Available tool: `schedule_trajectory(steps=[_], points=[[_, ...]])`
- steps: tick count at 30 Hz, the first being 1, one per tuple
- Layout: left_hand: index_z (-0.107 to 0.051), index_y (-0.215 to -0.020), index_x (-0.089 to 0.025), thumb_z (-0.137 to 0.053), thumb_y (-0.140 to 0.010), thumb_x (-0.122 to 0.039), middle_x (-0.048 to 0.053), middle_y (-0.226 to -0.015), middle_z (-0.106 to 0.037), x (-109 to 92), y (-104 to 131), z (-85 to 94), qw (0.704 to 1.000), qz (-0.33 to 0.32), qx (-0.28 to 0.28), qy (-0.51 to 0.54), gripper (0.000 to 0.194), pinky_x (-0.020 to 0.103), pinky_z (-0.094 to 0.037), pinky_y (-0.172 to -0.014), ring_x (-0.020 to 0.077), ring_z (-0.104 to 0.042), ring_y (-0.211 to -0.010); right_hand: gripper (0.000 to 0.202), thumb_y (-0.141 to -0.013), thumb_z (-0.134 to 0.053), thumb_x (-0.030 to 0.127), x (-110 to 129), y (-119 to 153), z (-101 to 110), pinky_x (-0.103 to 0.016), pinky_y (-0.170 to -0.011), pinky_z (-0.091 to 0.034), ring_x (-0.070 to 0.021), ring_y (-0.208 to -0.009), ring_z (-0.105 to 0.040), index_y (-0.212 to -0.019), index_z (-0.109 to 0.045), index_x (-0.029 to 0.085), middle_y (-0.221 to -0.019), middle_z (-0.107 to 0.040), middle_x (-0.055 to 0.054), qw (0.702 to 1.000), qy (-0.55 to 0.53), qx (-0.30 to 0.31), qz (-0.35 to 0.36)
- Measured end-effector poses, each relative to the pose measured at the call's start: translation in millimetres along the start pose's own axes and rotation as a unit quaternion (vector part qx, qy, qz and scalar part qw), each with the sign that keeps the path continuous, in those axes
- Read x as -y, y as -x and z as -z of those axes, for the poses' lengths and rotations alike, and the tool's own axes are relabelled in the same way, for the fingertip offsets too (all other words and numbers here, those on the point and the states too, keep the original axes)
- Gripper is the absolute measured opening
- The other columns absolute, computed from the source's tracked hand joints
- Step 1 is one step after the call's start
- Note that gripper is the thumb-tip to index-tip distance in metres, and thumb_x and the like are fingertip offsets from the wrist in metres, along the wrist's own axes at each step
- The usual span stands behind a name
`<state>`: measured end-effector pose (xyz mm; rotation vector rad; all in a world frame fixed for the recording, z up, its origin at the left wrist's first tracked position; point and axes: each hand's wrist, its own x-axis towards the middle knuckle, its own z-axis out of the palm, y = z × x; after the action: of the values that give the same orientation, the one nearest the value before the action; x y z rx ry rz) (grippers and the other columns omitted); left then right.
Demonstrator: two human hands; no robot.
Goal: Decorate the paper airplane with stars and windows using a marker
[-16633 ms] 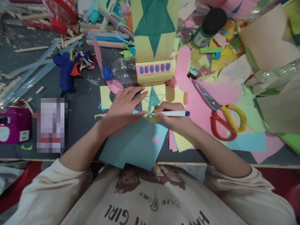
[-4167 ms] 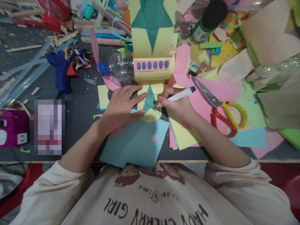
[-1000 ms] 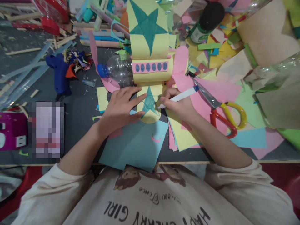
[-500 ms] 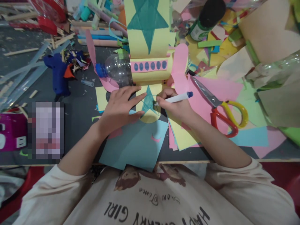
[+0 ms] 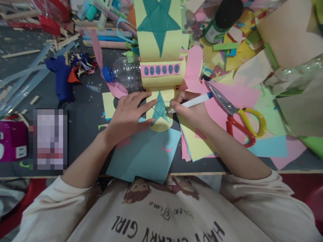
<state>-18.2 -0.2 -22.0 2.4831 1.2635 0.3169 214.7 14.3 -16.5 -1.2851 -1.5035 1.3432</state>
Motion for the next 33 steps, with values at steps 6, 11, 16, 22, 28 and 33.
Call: schedule_trajectory(steps=[6, 11, 16, 22, 28, 33], points=[[-0.058, -0.148, -0.029, -0.051, -0.102, -0.056, 0.013, -0.153, -0.055, 0.3, 0.3, 0.3, 1.000, 0.003, 0.003, 0.003, 0.054, 0.051, -0.035, -0.112, 0.0358, -0.048, -0.139, 0.031, -0.080, -0.067, 0.020, -0.7, 0.3, -3.7, -0.029, -0.059, -0.035, -0.0111, -0.059, -0.043, -0.060, -0.043, 0.023, -0.057, -0.045, 0.005, 1.000, 0.018, -0.010, -0.001], [-0.058, -0.148, -0.027, -0.052, -0.101, -0.058, 0.014, -0.153, -0.055, 1.6, 0.3, -0.5, 1.000, -0.005, 0.001, 0.001, 0.056, 0.051, -0.036, -0.112, 0.0361, -0.048, -0.139, 0.035, -0.080, -0.063, 0.019, 0.4, 2.5, -5.1, -0.028, -0.060, -0.033, -0.0106, -0.060, -0.041, -0.058, -0.037, 0.023, -0.056, -0.041, 0.006, 0.999, 0.047, -0.011, -0.001], [-0.059, -0.147, -0.025, -0.055, -0.102, -0.053, 0.015, -0.152, -0.056, 2.0, 0.5, -1.2, 1.000, -0.011, -0.009, -0.008, 0.054, 0.049, -0.037, -0.111, 0.0361, -0.050, -0.138, 0.038, -0.075, -0.062, 0.011, 1.7, 5.1, -5.1, -0.026, -0.054, -0.026, -0.0081, -0.055, -0.034, -0.055, -0.032, 0.023, -0.053, -0.034, 0.007, 0.997, 0.071, 0.027, -0.018], [-0.058, -0.148, -0.027, -0.058, -0.100, -0.051, 0.014, -0.153, -0.055, 2.5, 1.0, -2.3, 1.000, -0.008, -0.007, -0.008, 0.053, 0.050, -0.036, -0.113, 0.0362, -0.050, -0.138, 0.037, -0.070, -0.062, 0.006, 5.0, 6.1, 0.2, -0.027, -0.052, -0.027, -0.0077, -0.052, -0.036, -0.051, -0.035, 0.022, -0.052, -0.036, 0.007, 0.995, 0.047, 0.082, -0.020], [-0.058, -0.148, -0.025, -0.053, -0.102, -0.056, 0.015, -0.152, -0.055, 2.3, 0.8, -2.0, 1.000, -0.013, -0.008, -0.007, 0.056, 0.050, -0.036, -0.112, 0.0368, -0.050, -0.138, 0.029, -0.079, -0.062, 0.021, -1.5, 2.4, -3.7, -0.028, -0.056, -0.035, -0.0095, -0.054, -0.040, -0.058, -0.042, 0.023, -0.054, -0.043, 0.006, 0.999, -0.018, -0.036, 0.026], [-0.058, -0.149, -0.025, -0.054, -0.101, -0.055, 0.015, -0.153, -0.055, 2.2, 0.4, -1.0, 1.000, -0.008, -0.002, -0.001, 0.056, 0.051, -0.036, -0.112, 0.0373, -0.049, -0.138, 0.031, -0.080, -0.064, 0.022, -3.3, 2.5, -6.4, -0.027, -0.057, -0.035, -0.0104, -0.057, -0.042, -0.059, -0.041, 0.024, -0.055, -0.041, 0.006, 0.999, 0.015, -0.041, 0.018]])
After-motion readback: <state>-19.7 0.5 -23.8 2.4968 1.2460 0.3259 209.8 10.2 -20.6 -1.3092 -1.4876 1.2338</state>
